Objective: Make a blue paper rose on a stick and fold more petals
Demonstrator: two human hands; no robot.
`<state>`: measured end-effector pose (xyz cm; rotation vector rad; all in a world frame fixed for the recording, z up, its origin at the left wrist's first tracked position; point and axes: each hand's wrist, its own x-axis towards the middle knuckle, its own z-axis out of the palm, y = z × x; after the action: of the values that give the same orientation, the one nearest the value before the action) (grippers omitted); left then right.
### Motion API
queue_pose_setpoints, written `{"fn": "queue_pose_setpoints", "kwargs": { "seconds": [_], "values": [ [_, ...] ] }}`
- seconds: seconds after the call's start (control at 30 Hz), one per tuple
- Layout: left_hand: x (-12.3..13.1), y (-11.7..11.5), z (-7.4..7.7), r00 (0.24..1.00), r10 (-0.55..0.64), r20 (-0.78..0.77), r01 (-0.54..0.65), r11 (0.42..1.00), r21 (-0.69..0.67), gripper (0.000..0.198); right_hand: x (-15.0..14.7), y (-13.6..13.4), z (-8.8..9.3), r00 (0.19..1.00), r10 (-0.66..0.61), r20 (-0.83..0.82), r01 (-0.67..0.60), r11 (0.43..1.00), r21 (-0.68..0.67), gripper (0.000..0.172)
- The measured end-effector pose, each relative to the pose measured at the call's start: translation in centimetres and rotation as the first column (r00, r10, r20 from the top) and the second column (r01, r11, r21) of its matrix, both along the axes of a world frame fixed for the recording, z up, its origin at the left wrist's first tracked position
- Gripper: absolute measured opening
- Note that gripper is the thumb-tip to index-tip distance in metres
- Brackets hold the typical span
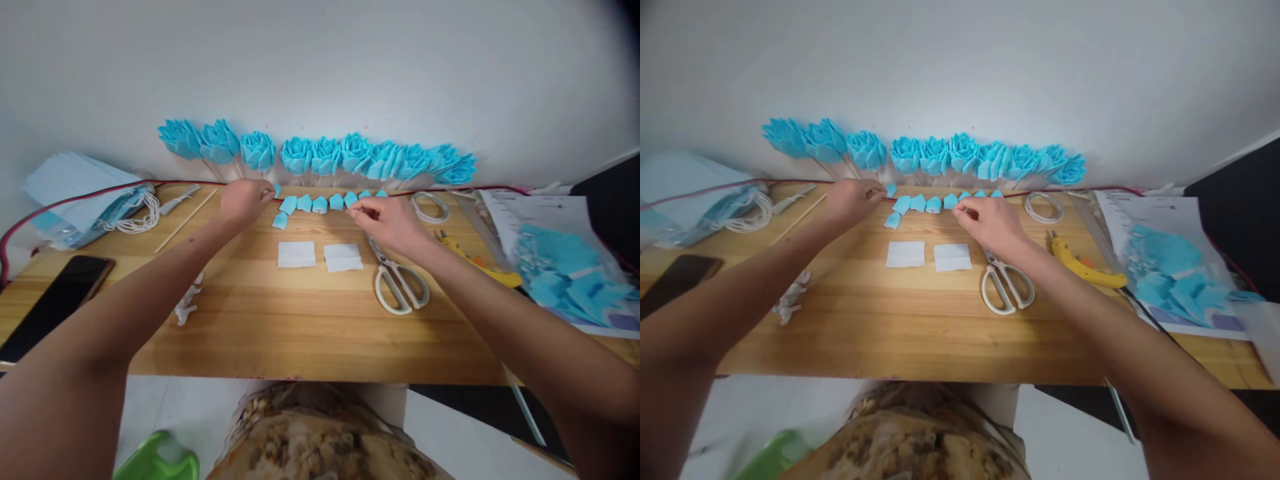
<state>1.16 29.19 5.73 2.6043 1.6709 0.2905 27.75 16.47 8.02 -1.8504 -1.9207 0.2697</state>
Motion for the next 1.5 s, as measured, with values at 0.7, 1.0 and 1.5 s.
{"fn": "queue_pose_setpoints", "kwargs": {
  "seconds": [0.7,1.0,1.5],
  "values": [
    [1.1,3.0,-0.4,0.973,-0.062,-0.221,0.064,0.998,0.003,0.038,3.9,-9.0,-1.3,0.955,-0.18,-0.237,0.162,0.982,-0.093,0.022],
    [-0.5,0.4,0.0,0.997,0.063,-0.041,-0.06,0.996,0.067,0.041,4.9,-10.0,-1.8,0.953,-0.189,-0.238,0.172,0.981,-0.091,0.02],
    [-2.5,0.0,-0.1,0.977,0.034,0.209,-0.011,0.994,-0.11,0.036,-1.0,-0.9,-0.3,0.993,0.117,0.006,-0.117,0.992,-0.043,0.024]
  ]
}}
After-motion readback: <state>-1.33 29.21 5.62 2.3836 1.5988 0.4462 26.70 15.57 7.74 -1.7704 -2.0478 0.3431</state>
